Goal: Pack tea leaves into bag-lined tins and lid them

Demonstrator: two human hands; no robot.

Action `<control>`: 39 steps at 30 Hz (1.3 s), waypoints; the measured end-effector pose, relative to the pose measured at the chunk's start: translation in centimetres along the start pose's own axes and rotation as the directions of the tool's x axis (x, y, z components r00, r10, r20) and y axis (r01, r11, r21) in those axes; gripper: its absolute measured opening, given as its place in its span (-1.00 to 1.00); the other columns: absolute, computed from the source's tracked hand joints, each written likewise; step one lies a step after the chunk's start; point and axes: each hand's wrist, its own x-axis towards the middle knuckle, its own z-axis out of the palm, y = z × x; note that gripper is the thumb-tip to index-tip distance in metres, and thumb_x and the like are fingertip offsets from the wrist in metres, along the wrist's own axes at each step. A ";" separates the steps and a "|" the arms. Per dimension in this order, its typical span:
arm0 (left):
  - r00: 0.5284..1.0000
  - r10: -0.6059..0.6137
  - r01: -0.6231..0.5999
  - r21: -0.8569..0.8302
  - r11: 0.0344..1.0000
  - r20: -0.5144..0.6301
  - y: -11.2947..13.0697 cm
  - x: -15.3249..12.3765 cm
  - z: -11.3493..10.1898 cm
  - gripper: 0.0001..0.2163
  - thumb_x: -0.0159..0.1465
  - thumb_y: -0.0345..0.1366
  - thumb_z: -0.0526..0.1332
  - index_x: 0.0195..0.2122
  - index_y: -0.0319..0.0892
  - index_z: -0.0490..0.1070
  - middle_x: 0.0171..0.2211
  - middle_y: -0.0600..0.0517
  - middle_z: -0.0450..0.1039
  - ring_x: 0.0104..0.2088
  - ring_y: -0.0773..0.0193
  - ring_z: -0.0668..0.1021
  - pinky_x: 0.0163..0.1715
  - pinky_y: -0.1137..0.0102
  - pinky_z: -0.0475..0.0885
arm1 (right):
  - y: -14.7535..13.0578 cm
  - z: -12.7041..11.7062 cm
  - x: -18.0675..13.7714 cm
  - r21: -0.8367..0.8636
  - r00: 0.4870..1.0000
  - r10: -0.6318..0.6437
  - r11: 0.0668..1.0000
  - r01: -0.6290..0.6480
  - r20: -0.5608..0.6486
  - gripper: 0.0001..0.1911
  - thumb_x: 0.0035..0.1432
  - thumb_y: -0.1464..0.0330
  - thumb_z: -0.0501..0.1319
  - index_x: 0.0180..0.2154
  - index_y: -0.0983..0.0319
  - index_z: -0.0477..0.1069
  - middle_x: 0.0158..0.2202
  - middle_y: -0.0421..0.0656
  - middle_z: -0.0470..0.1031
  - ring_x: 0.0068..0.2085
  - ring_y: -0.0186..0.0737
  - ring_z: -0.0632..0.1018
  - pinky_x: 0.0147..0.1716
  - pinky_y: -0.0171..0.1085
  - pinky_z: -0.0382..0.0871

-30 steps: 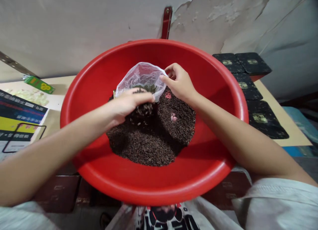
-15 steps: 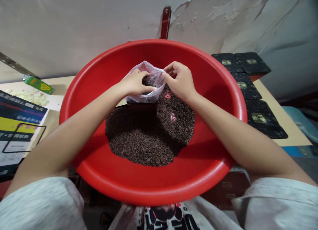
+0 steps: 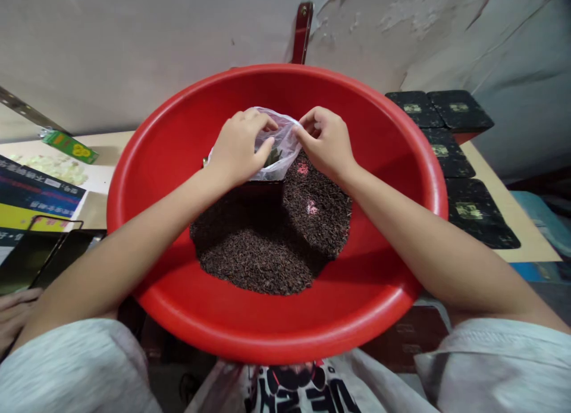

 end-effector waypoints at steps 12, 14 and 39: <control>0.540 -0.388 0.399 0.179 0.899 0.747 1.4 -10.7 12.7 -0.04 0.05 0.20 0.19 0.31 -0.31 -0.13 0.29 -0.36 -0.08 0.29 -0.22 0.03 0.21 0.06 0.03 | 0.5 0.7 -0.2 -0.046 0.996 0.063 0.997 -0.060 0.056 -0.67 0.11 0.10 0.17 -0.46 0.21 0.22 -0.50 -0.23 0.28 -0.38 -0.30 0.37 -0.31 -0.21 0.32; 0.498 -0.446 0.508 0.167 0.845 0.744 1.6 -10.8 13.3 0.06 -0.04 0.25 0.21 0.32 -0.30 -0.20 0.30 -0.35 -0.12 0.29 -0.20 0.02 0.22 0.11 0.04 | 0.6 0.8 -0.1 -0.078 0.994 0.075 0.995 -0.069 0.081 -0.69 0.11 0.16 0.18 -0.50 0.21 0.19 -0.52 -0.22 0.26 -0.38 -0.28 0.37 -0.30 -0.19 0.32; 0.527 -0.348 0.834 -0.393 0.388 0.775 3.7 -6.9 4.3 -0.84 -0.08 -0.26 0.24 -0.63 -0.20 0.28 -0.66 0.17 0.24 -0.61 0.43 0.27 -0.56 0.46 0.13 | -0.6 0.2 -0.2 -0.140 0.984 0.138 0.983 -0.122 0.110 -0.69 0.09 0.36 0.13 -0.60 0.18 0.04 -0.59 -0.24 0.12 -0.45 -0.31 0.26 -0.29 -0.19 0.27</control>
